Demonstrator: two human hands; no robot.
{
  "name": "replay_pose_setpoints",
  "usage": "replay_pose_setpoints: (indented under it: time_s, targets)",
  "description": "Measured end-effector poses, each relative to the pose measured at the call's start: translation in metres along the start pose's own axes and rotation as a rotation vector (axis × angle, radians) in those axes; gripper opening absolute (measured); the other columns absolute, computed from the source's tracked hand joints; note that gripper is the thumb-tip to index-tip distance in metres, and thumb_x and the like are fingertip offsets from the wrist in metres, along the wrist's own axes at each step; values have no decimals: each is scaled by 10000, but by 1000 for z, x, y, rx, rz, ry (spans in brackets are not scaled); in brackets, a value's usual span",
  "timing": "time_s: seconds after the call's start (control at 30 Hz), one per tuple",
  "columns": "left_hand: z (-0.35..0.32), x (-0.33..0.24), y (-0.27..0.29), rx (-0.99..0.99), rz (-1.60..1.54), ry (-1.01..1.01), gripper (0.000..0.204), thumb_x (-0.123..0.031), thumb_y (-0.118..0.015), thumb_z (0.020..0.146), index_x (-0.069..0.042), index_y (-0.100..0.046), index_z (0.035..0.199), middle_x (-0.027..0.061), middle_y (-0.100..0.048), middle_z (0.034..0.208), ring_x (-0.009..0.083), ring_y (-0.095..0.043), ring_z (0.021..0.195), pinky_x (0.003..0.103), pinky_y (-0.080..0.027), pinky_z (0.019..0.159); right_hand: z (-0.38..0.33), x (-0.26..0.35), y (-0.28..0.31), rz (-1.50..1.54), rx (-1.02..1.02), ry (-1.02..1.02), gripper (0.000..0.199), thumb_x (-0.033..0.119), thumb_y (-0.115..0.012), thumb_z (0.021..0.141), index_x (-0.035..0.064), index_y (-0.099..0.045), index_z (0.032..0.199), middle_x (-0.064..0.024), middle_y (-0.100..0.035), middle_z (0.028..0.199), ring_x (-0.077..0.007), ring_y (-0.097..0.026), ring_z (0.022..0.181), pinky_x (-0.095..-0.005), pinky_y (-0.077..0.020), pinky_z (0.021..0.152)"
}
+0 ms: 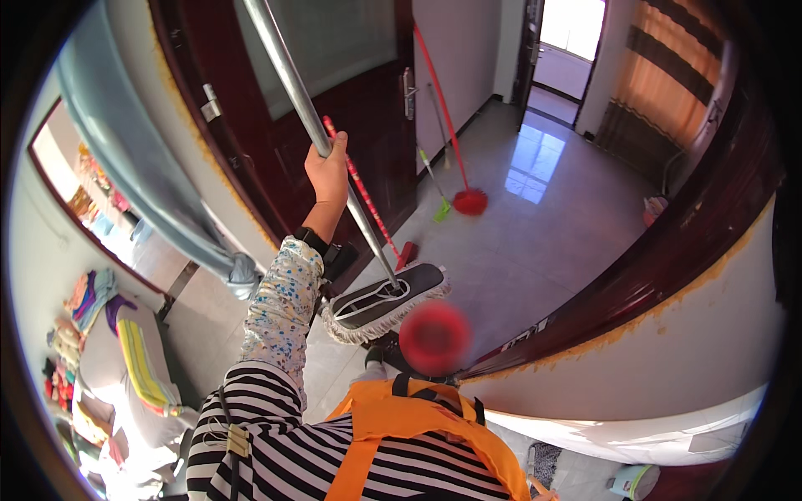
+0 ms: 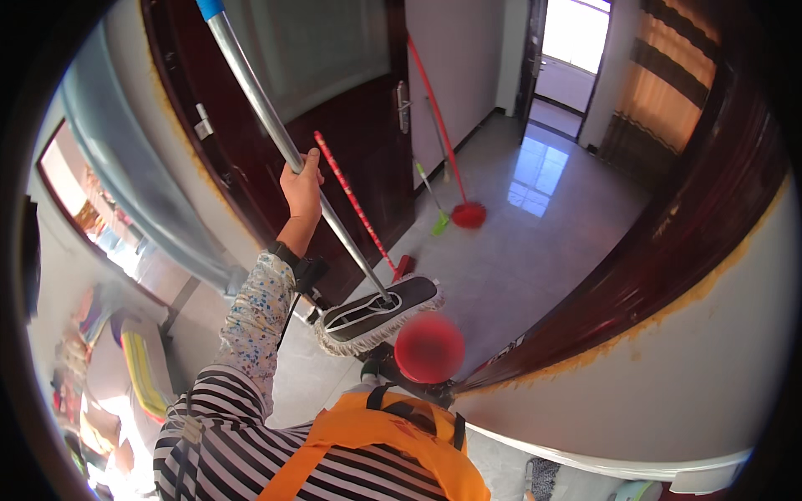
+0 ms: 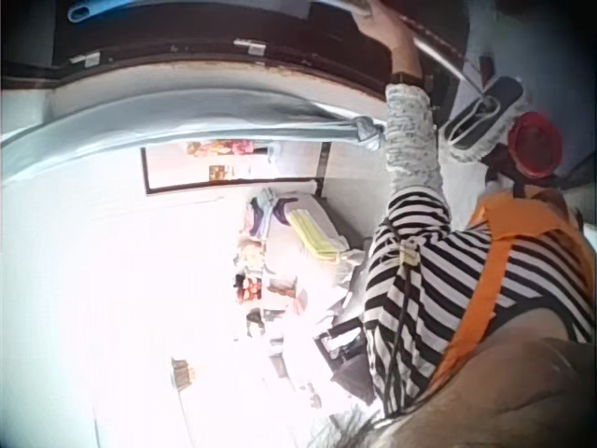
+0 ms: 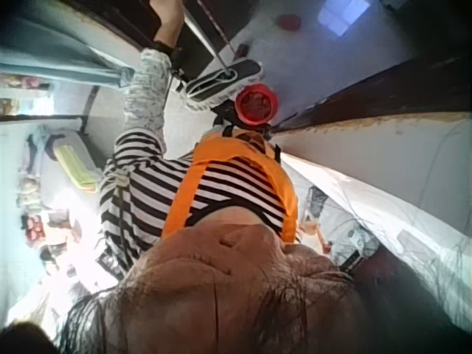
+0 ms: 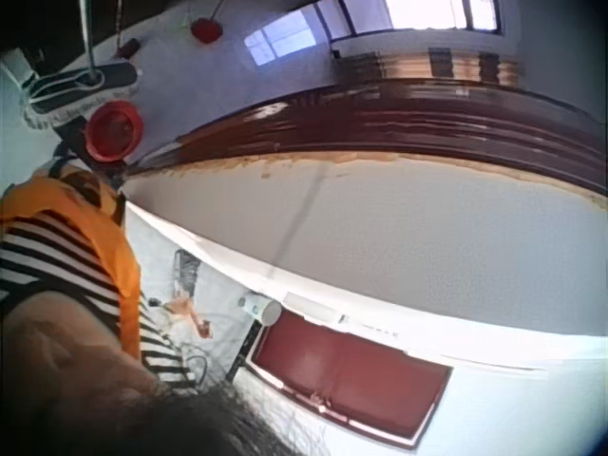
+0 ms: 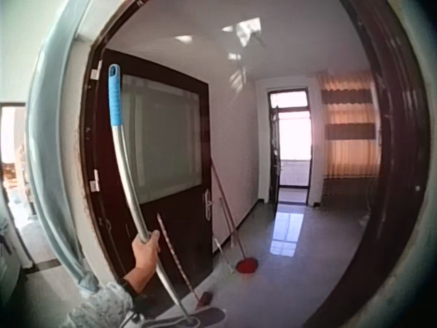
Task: The person mops the tiled floor of a living room using a flat mop and a traditional string mop. They move around furniture, including a sofa and a chair, to clean different areas. The person also handles a red bucket and a broom during the cleaning process.
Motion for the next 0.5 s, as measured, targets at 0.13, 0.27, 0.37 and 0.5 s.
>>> replay_pose_setpoints:
  time_s: [0.13, 0.27, 0.37, 0.5]
  targets:
    - [31, 47, -71, 51, -178, 43, 244, -183, -742, 916, -80, -552, 803, -30, -488, 624, 67, -453, 522, 238, -381, 489, -29, -4, -7, 18, -154, -16, 469, 408, -582, 970, 104, -498, 1317, -91, -570, 1129, -231, -536, 986, -395, -442, 925]
    - [64, 121, -129, 36, -237, 89, 244, -183, -754, 900, -73, -557, 808, -30, -485, 620, 69, -453, 525, 238, -374, 490, -74, -15, -18, 45, -338, -47, 479, 412, -577, 972, 100, -496, 1326, -93, -567, 1125, -230, -536, 979, -393, -439, 929]
    - [97, 201, -168, 96, -213, 223, 204, -169, -738, 892, -60, -577, 829, -44, -477, 633, 64, -432, 509, 251, -356, 469, -117, -25, -38, 74, -490, -77, 486, 414, -574, 974, 97, -495, 1333, -95, -564, 1123, -230, -535, 974, -391, -437, 932]
    - [129, 296, -217, 197, -213, 480, 197, -177, -746, 868, -19, -637, 908, 2, -579, 686, 89, -508, 566, 263, -432, 550, -184, -41, -71, 126, -685, -122, 496, 418, -569, 976, 92, -493, 1342, -97, -561, 1119, -229, -535, 967, -389, -434, 936]
Point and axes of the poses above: each hand's wrist, its own z-axis towards the middle knuckle, its own y-axis out of the back of the hand, x = y × z, the point moved 5 cm from there along z, towards the middle knuckle
